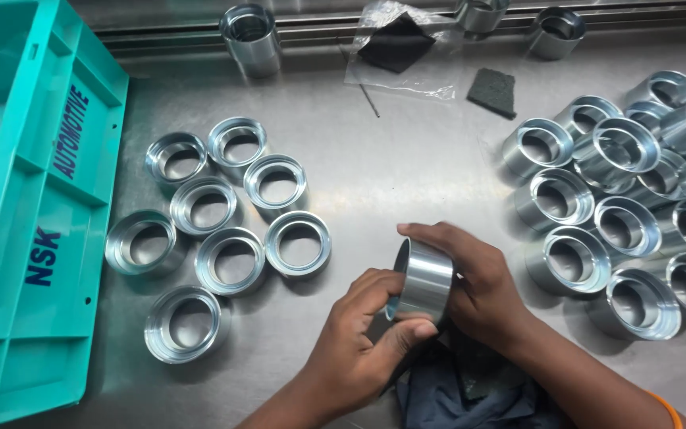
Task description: Inspecting and sorting metal rings at a fabrication workbench.
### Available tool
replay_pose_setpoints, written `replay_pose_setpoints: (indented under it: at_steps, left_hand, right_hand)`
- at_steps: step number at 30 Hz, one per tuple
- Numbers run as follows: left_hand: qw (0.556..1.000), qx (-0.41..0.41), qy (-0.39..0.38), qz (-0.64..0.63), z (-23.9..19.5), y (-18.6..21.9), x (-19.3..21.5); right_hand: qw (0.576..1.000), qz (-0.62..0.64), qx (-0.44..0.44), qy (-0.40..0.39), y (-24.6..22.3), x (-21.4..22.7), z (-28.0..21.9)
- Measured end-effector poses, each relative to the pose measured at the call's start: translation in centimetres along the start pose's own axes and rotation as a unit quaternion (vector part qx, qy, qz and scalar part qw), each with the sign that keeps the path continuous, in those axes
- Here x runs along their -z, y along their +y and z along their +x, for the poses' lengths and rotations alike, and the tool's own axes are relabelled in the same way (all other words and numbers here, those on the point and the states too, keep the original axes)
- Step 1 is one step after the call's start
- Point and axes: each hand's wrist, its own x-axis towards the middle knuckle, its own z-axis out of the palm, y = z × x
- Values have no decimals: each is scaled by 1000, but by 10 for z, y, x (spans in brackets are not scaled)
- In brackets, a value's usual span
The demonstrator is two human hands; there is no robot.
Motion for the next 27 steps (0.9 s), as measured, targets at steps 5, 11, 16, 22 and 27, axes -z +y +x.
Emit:
replay_pose_setpoints:
  at_steps: [5, 11, 16, 22, 27]
  left_hand:
    - [984, -137, 33, 113, -6, -9, 0]
    - [989, -115, 21, 92, -9, -18, -5]
    - [985, -147, 26, 88, -5, -12, -5]
    - [987, 72, 3, -143, -2, -12, 1]
    - [819, 263, 184, -476, 10, -29, 14]
  right_hand:
    - [986, 147, 63, -51, 0, -4, 3]
    - [989, 41, 132, 46, -5, -7, -6]
    - [951, 292, 8, -97, -8, -5, -1]
    - [972, -48, 223, 58, -10, -5, -1]
    - [893, 365, -231, -125, -14, -4, 5]
